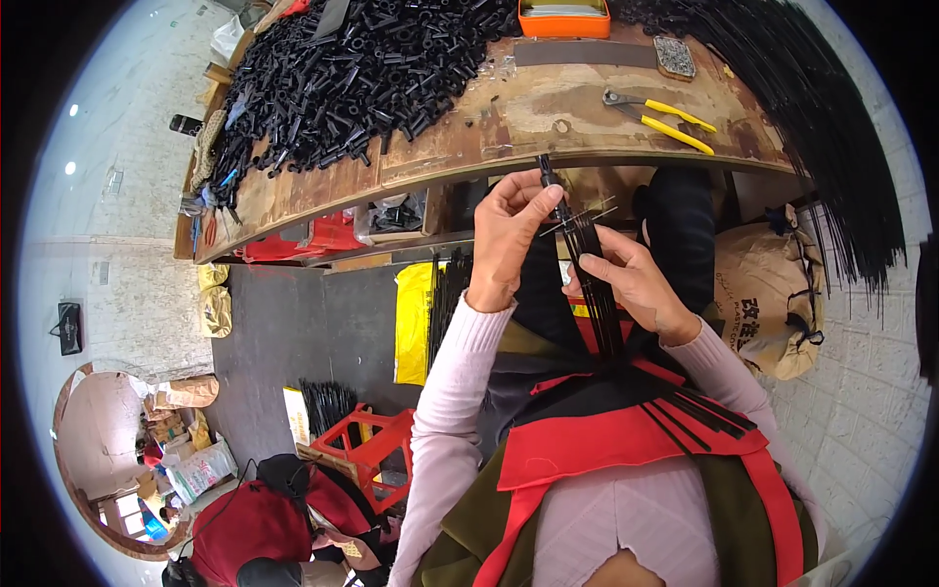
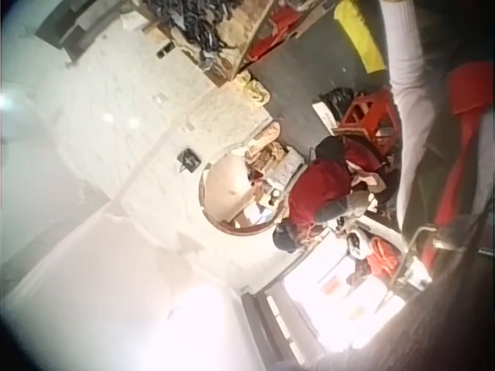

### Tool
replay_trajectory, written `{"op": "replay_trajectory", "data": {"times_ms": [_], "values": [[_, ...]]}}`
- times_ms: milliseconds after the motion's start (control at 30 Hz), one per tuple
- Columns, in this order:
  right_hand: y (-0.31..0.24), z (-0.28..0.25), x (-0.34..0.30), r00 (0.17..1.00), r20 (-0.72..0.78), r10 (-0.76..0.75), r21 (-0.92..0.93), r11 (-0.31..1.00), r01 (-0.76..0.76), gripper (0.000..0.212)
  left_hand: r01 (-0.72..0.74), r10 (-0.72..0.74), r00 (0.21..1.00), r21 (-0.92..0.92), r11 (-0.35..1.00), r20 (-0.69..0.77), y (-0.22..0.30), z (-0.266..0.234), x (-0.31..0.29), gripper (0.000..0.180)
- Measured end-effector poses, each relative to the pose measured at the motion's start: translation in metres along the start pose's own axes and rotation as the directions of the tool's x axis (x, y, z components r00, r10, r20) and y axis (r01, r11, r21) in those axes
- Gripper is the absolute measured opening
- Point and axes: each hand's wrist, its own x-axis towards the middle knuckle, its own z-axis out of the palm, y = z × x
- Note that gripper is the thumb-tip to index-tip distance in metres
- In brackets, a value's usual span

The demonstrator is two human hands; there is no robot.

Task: Assembling and bundling sets of black electrical wires using a workbench jig and pliers.

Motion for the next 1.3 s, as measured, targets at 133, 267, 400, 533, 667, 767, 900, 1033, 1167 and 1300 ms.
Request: {"op": "replay_trajectory", "data": {"times_ms": [133,267,400,533,667,767,900,1033,1167,1300], "values": [[0.000,0.000,0.001,1.000,0.002,0.013,0.018,1.000,-0.013,0.030,-0.049,0.049,0.999,0.086,0.995,-0.002,0.003,0.000,0.000,0.032],[-0.002,0.000,0.002,1.000,-0.001,0.019,0.022,1.000,-0.019,0.030,-0.041,0.036,0.997,0.077,0.996,0.064,0.002,-0.004,0.001,0.034],[-0.001,-0.004,0.002,0.999,0.029,0.017,0.050,0.999,-0.018,0.031,-0.014,0.010,0.988,0.026,1.000,0.154,0.000,-0.007,0.002,0.035],[0.000,-0.005,0.000,1.000,0.011,0.015,0.048,0.999,-0.016,0.031,-0.002,0.005,0.986,-0.015,1.000,0.169,-0.001,-0.003,-0.001,0.032],[-0.001,-0.004,0.000,1.000,0.019,0.009,0.058,0.998,-0.010,0.031,-0.004,0.007,0.991,-0.023,1.000,0.137,0.002,-0.001,-0.006,0.033],[-0.001,-0.004,0.000,1.000,0.018,0.007,0.053,0.999,-0.008,0.030,-0.060,0.058,0.995,0.011,0.998,0.084,0.000,0.003,-0.011,0.036],[0.000,-0.005,0.001,1.000,0.007,-0.020,0.053,0.998,0.019,0.030,-0.070,0.073,0.997,-0.062,0.996,0.035,0.002,0.002,-0.026,0.054],[-0.003,0.000,0.000,0.999,0.045,-0.010,0.019,1.000,0.009,0.029,-0.132,0.133,0.990,-0.019,0.991,0.047,0.004,0.007,-0.042,0.066],[0.000,-0.002,0.002,0.999,0.044,-0.016,0.011,1.000,0.016,0.029,-0.118,0.123,0.991,0.098,0.988,-0.047,0.008,0.007,-0.039,0.070],[-0.005,0.000,0.001,0.997,0.074,-0.008,-0.006,1.000,0.008,0.029,-0.105,0.105,0.994,-0.003,0.994,0.003,0.006,0.001,-0.036,0.073]]}}
